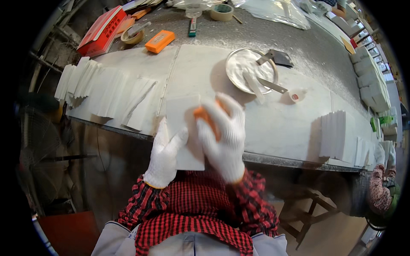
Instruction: The person picks up white foam blocks, applies a white paste to edges using a metal spreader, and smooths the edges with an orange sanding block. The person stacks finished blocks on the table while coworkers work nearby.
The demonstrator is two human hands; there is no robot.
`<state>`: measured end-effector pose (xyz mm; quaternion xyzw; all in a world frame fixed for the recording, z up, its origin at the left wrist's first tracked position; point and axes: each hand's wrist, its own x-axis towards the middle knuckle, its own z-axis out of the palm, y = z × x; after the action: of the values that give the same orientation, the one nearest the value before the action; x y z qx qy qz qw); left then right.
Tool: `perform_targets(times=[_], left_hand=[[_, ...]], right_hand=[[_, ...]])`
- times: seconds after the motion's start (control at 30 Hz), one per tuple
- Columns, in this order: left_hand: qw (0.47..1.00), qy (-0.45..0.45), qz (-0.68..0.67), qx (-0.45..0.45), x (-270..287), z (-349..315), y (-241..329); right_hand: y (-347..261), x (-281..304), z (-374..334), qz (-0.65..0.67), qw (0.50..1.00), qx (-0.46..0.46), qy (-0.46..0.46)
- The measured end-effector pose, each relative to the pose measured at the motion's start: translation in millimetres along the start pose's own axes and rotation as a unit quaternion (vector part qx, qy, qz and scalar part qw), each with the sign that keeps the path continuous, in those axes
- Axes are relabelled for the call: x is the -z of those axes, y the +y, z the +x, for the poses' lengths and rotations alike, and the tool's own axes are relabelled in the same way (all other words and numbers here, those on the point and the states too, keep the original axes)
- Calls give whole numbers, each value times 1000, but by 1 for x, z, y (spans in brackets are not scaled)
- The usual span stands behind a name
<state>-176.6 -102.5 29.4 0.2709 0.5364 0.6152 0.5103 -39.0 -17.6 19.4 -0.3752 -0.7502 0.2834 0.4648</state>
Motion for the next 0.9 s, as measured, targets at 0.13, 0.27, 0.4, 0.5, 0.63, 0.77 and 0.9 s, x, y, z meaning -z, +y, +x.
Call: perform_targets(times=[0.13, 0.27, 0.4, 0.5, 0.63, 0.77, 0.9], left_hand=[[999, 6, -26, 18, -2, -2, 1], [997, 62, -38, 14, 7, 10, 13], [996, 78, -37, -8, 7, 9, 0], [997, 72, -11, -31, 5, 7, -6], [991, 87, 59, -82, -6, 2, -6], [978, 81, 110, -160, -11, -2, -7], [980, 138, 25, -143, 6, 9, 13]], right_hand=[[9, 18, 8, 52, 998, -16, 25], [26, 75, -32, -60, 996, -67, 1], [52, 102, -30, -383, 920, 5, -81], [50, 99, -16, -472, 879, 32, -57], [-2, 46, -7, -157, 984, 2, -78], [-23, -25, -12, 81, 980, -167, -76], [-16, -17, -95, 84, 976, -111, -169]])
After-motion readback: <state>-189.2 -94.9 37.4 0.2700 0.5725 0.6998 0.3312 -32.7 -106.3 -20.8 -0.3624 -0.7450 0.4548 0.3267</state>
